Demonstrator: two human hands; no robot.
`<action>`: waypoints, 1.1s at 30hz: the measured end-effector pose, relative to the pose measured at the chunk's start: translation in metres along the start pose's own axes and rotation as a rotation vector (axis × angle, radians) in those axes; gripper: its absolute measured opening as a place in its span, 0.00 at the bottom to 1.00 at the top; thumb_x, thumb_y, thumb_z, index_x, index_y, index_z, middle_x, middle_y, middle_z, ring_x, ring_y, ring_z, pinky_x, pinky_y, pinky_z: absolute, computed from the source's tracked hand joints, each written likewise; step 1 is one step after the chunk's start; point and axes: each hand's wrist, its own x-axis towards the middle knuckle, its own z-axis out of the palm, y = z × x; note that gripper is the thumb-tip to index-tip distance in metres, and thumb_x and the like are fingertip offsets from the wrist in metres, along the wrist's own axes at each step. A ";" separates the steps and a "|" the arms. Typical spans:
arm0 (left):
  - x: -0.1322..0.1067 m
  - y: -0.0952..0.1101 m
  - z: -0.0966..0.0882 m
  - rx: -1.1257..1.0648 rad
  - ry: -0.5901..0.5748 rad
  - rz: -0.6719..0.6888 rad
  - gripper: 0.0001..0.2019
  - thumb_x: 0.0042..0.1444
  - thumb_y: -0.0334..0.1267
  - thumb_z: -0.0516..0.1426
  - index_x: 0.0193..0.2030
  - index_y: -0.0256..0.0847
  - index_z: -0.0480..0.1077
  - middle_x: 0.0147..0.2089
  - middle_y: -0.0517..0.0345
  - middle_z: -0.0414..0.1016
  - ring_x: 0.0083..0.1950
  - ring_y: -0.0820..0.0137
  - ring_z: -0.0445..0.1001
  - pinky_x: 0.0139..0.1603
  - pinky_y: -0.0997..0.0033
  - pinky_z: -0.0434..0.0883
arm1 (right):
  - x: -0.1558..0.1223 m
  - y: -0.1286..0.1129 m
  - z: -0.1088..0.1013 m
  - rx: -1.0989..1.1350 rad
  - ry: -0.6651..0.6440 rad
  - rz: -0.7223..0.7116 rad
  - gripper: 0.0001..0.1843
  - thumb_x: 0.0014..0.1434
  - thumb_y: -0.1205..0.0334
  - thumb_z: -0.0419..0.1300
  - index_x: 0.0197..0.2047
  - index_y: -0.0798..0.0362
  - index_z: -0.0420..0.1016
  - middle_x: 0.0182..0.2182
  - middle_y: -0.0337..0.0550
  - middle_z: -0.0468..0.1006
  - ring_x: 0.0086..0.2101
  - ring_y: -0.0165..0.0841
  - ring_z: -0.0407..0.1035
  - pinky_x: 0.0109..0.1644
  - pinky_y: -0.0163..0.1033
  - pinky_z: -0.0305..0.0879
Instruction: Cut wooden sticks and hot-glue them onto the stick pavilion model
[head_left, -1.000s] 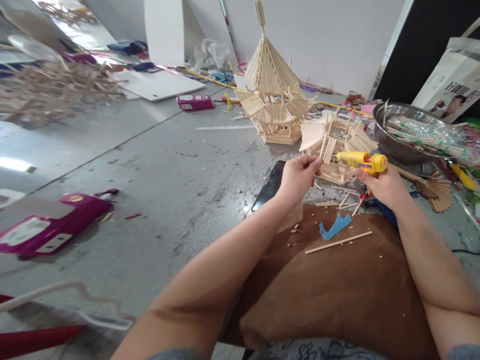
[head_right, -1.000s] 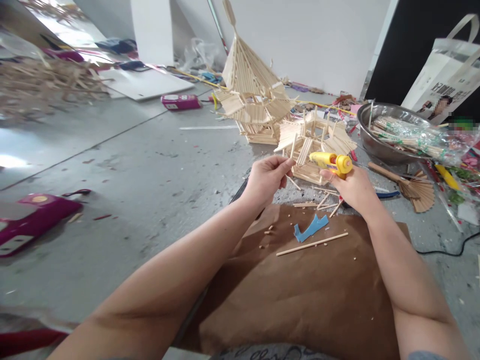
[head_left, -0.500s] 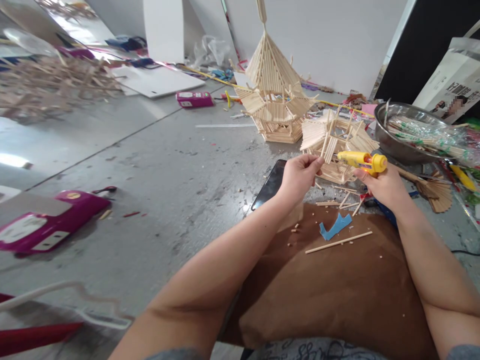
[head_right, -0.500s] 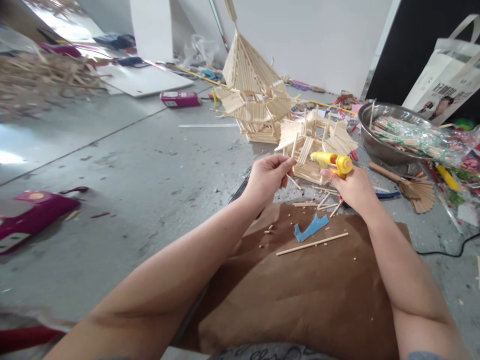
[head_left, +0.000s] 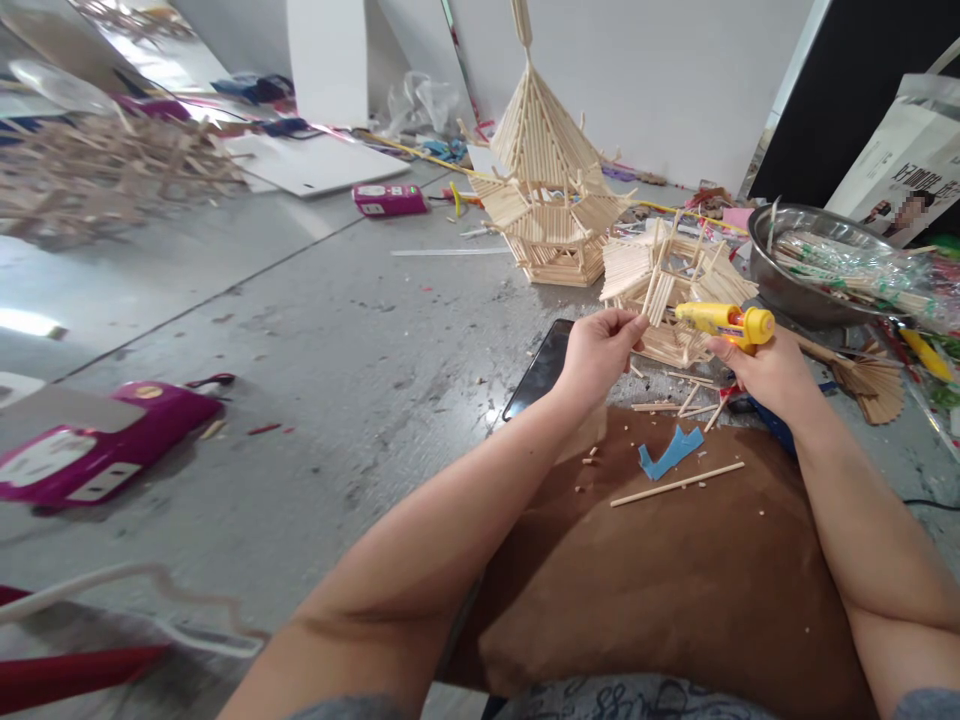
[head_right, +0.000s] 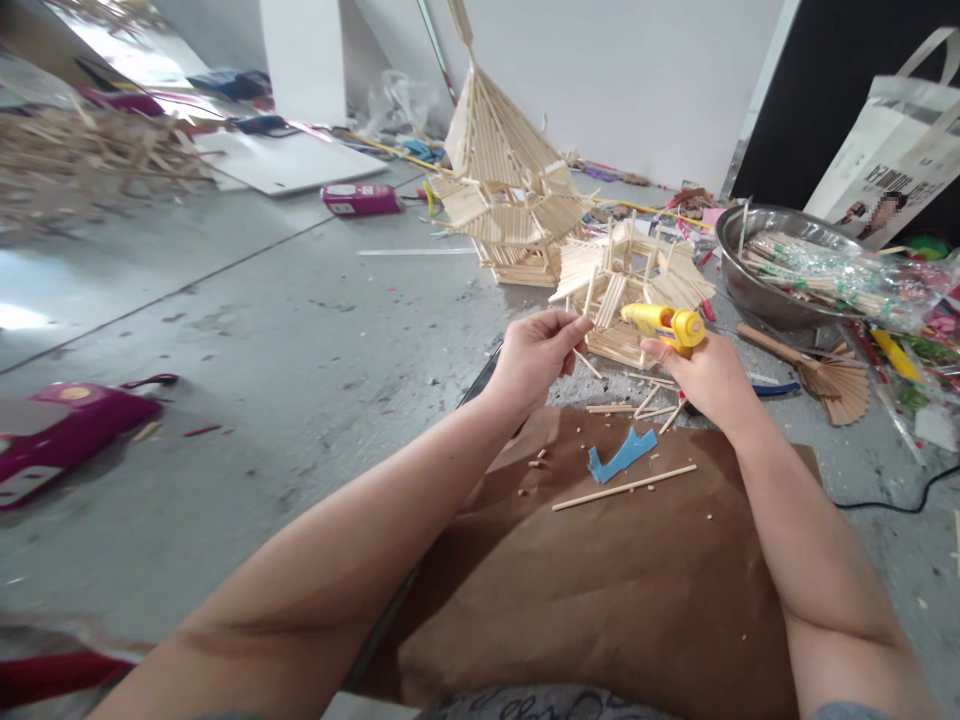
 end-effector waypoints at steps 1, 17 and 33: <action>0.000 0.000 0.000 0.001 0.000 -0.001 0.09 0.48 0.38 0.56 0.22 0.36 0.65 0.17 0.65 0.64 0.12 0.85 0.55 0.13 0.80 0.51 | 0.000 0.000 0.000 -0.005 -0.005 0.006 0.20 0.48 0.42 0.54 0.26 0.53 0.68 0.19 0.42 0.71 0.25 0.35 0.66 0.28 0.37 0.58; -0.004 0.002 0.005 -0.073 -0.022 -0.093 0.09 0.47 0.37 0.58 0.20 0.36 0.65 0.15 0.66 0.64 0.11 0.85 0.55 0.12 0.80 0.51 | -0.001 -0.003 -0.014 0.005 -0.021 0.052 0.25 0.46 0.37 0.53 0.18 0.53 0.66 0.13 0.41 0.67 0.21 0.33 0.65 0.24 0.36 0.57; -0.001 -0.020 0.033 -0.310 -0.086 -0.227 0.13 0.42 0.41 0.60 0.18 0.35 0.63 0.15 0.66 0.64 0.10 0.85 0.54 0.11 0.81 0.48 | 0.000 0.004 -0.024 0.096 -0.006 0.117 0.24 0.47 0.38 0.53 0.19 0.52 0.64 0.12 0.37 0.64 0.17 0.30 0.62 0.24 0.36 0.57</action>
